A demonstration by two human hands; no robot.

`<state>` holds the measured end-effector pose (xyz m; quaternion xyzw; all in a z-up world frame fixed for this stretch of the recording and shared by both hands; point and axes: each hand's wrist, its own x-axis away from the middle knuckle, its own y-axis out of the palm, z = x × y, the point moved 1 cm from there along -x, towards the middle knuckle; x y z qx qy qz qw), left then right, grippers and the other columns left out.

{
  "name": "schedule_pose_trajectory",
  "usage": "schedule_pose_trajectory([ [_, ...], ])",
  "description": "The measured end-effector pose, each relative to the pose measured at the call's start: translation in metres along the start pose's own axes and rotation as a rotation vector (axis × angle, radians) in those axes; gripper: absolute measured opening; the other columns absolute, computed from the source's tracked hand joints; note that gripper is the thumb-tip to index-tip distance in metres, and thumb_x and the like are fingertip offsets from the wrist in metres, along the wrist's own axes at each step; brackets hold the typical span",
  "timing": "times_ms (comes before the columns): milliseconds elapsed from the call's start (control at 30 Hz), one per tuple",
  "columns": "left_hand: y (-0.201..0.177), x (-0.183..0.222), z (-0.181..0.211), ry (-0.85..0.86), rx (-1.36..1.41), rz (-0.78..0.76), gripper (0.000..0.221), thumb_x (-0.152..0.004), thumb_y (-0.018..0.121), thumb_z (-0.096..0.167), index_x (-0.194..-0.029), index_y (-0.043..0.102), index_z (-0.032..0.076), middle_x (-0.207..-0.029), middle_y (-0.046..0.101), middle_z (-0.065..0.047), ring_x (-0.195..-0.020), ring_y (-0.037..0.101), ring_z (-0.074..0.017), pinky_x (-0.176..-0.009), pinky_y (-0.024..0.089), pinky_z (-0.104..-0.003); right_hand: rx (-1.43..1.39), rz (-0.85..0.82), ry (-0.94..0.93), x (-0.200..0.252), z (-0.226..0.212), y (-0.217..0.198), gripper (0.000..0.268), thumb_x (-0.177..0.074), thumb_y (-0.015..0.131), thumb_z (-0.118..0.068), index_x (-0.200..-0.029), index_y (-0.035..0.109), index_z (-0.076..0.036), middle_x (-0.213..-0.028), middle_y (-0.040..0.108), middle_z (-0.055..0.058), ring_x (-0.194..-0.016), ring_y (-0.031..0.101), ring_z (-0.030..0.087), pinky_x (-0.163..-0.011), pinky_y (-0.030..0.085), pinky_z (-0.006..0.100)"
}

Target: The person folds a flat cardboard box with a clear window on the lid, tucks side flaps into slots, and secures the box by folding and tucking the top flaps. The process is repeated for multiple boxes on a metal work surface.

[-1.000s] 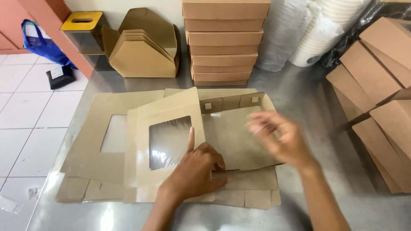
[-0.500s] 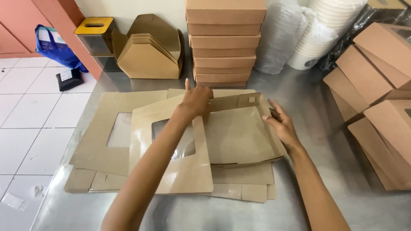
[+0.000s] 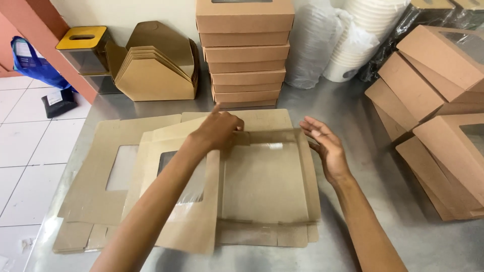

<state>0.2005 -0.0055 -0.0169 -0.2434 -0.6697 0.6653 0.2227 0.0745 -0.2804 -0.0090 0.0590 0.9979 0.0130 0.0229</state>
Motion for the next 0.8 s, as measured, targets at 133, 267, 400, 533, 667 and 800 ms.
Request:
schedule_pose_trajectory([
  [133,-0.041,0.028,0.061,0.143,0.096,-0.039,0.03,-0.084,0.073,0.005,-0.111,0.078,0.014,-0.107,0.079,-0.009,-0.114,0.071,-0.0312,-0.123,0.023,-0.06,0.039,-0.08,0.172,0.006,-0.017,0.0,0.053,-0.097,0.05,-0.032,-0.142,0.062,-0.006,-0.135,0.066,0.015,-0.126,0.06,0.028,-0.099,0.042,0.038],
  [267,-0.038,0.049,0.092,0.314,0.023,0.291,0.034,-0.081,0.079,0.002,-0.112,0.079,0.017,-0.119,0.071,-0.008,-0.125,0.061,-0.0279,-0.123,0.024,-0.059,0.292,-0.247,0.457,0.025,-0.055,0.015,0.046,-0.097,0.056,-0.029,-0.129,0.075,-0.002,-0.128,0.074,0.018,-0.118,0.064,0.029,-0.1,0.05,0.045],
  [400,-0.064,0.09,0.088,0.208,0.208,0.281,0.044,-0.089,0.077,0.014,-0.132,0.067,0.011,-0.137,0.059,-0.016,-0.139,0.047,-0.0341,-0.124,0.017,-0.065,0.37,-0.413,0.44,0.016,-0.042,-0.007,0.043,-0.096,0.06,-0.024,-0.131,0.075,-0.003,-0.113,0.082,0.019,-0.092,0.076,0.027,-0.071,0.061,0.041],
  [533,-0.076,0.161,0.054,0.099,0.403,0.411,0.052,-0.093,0.071,0.036,-0.135,0.058,0.009,-0.146,0.051,-0.016,-0.139,0.045,-0.0332,-0.119,0.022,-0.062,0.536,-0.461,0.557,0.02,-0.055,-0.007,0.051,-0.094,0.057,-0.032,-0.14,0.074,-0.018,-0.127,0.074,0.002,-0.109,0.063,0.015,-0.089,0.048,0.031],
  [667,-0.075,0.238,0.012,-0.192,0.304,0.531,0.057,-0.091,0.07,0.041,-0.138,0.057,0.012,-0.145,0.055,-0.016,-0.13,0.056,-0.034,-0.107,0.045,-0.051,0.39,-0.437,0.5,0.01,-0.04,-0.009,0.048,-0.099,0.052,-0.025,-0.138,0.073,-0.009,-0.11,0.081,0.016,-0.082,0.066,0.02,-0.06,0.049,0.032],
  [800,-0.031,0.305,0.011,-0.535,0.175,0.63,0.041,-0.085,0.074,0.043,-0.114,0.071,0.015,-0.116,0.067,-0.001,-0.105,0.064,-0.0258,-0.09,0.051,-0.042,0.351,-0.515,0.489,-0.016,-0.028,0.019,0.05,-0.1,0.047,-0.027,-0.138,0.071,-0.004,-0.115,0.081,0.016,-0.096,0.072,0.022,-0.075,0.053,0.034],
])
